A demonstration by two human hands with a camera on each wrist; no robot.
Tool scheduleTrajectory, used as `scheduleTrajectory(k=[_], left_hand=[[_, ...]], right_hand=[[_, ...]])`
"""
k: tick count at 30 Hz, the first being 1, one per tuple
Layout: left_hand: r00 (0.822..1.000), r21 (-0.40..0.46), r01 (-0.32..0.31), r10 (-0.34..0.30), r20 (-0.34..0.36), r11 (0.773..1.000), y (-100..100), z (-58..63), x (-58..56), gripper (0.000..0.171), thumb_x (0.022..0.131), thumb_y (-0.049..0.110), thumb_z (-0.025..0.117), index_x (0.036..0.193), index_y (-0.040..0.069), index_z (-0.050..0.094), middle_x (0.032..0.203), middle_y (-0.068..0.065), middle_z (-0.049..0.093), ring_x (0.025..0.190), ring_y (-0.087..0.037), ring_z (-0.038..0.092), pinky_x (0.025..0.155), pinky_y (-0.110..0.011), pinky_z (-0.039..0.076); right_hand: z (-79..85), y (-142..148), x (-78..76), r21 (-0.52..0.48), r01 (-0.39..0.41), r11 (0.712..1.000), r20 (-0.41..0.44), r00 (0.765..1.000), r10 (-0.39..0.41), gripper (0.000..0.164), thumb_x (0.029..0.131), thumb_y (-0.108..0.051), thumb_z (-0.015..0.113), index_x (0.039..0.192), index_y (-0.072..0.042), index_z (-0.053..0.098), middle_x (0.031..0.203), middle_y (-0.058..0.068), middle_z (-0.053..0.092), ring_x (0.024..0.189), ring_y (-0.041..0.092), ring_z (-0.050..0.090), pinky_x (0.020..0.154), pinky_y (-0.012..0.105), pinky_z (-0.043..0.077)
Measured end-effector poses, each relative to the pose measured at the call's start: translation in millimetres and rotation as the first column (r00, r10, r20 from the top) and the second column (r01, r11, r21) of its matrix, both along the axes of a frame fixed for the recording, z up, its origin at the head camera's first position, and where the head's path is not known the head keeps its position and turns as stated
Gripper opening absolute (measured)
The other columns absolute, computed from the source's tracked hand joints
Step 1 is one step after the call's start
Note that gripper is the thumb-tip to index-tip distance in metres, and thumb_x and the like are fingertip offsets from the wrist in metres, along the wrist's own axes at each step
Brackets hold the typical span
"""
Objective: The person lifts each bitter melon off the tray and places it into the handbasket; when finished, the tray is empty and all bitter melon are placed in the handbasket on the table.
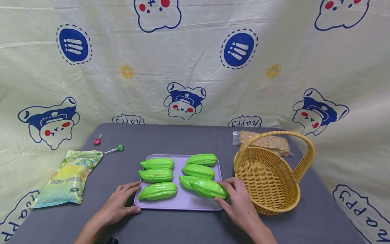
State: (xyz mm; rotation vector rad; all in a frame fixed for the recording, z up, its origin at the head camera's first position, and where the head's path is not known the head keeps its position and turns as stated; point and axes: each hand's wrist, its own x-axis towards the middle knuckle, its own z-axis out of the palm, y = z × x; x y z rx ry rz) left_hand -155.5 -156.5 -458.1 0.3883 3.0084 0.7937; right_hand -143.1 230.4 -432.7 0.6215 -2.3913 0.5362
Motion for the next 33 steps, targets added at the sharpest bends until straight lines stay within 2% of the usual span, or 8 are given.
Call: scheduleTrajectory(k=[10, 16, 26, 33], left_hand=[[1.0, 0.029, 0.01, -0.01, -0.009, 1.0, -2, 0.7, 1.4, 0.068, 0.072, 0.034, 0.077, 0.131, 0.008, 0.055, 0.14, -0.004, 0.05, 0.125, -0.031, 0.044, 0.092, -0.055, 0.037], [1.0, 0.066, 0.009, -0.007, -0.02, 0.998, -1, -2.2, 1.2, 0.067, 0.072, 0.03, 0.078, 0.13, 0.006, 0.055, 0.139, -0.007, 0.05, 0.124, -0.032, 0.045, 0.095, -0.056, 0.036], [1.0, 0.164, 0.005, -0.003, -0.015, 0.986, 0, -5.5, 2.2, 0.067, 0.071, 0.025, 0.079, 0.129, 0.003, 0.054, 0.139, -0.009, 0.049, 0.121, -0.03, 0.044, 0.093, -0.048, 0.034], [1.0, 0.217, -0.005, 0.005, 0.004, 0.976, 1, -6.6, 2.7, 0.067, 0.07, 0.022, 0.079, 0.129, 0.004, 0.053, 0.139, -0.009, 0.048, 0.123, -0.032, 0.042, 0.097, -0.053, 0.03]], right_hand=[[13.0, 20, 3.3, -0.012, 0.014, 1.0, -0.028, 1.0, -0.015, 0.058, 0.057, -0.01, 0.085, 0.111, -0.008, 0.066, 0.101, 0.006, 0.053, 0.093, 0.009, 0.042, 0.078, 0.02, 0.029], [22.0, 37, 2.9, -0.011, 0.038, 0.999, -0.044, 0.998, -0.038, 0.06, 0.055, -0.007, 0.086, 0.112, -0.009, 0.066, 0.101, 0.006, 0.054, 0.093, 0.009, 0.041, 0.077, 0.021, 0.029], [33.5, 60, 2.9, 0.006, 0.093, 0.996, -0.029, 0.995, -0.093, 0.057, 0.057, -0.007, 0.085, 0.111, -0.007, 0.066, 0.101, 0.007, 0.054, 0.092, 0.013, 0.041, 0.077, 0.025, 0.028], [38.7, 75, 1.7, 0.033, 0.102, 0.994, -0.04, 0.994, -0.101, 0.057, 0.057, -0.005, 0.084, 0.111, -0.004, 0.065, 0.103, 0.011, 0.055, 0.091, 0.018, 0.043, 0.077, 0.026, 0.029]])
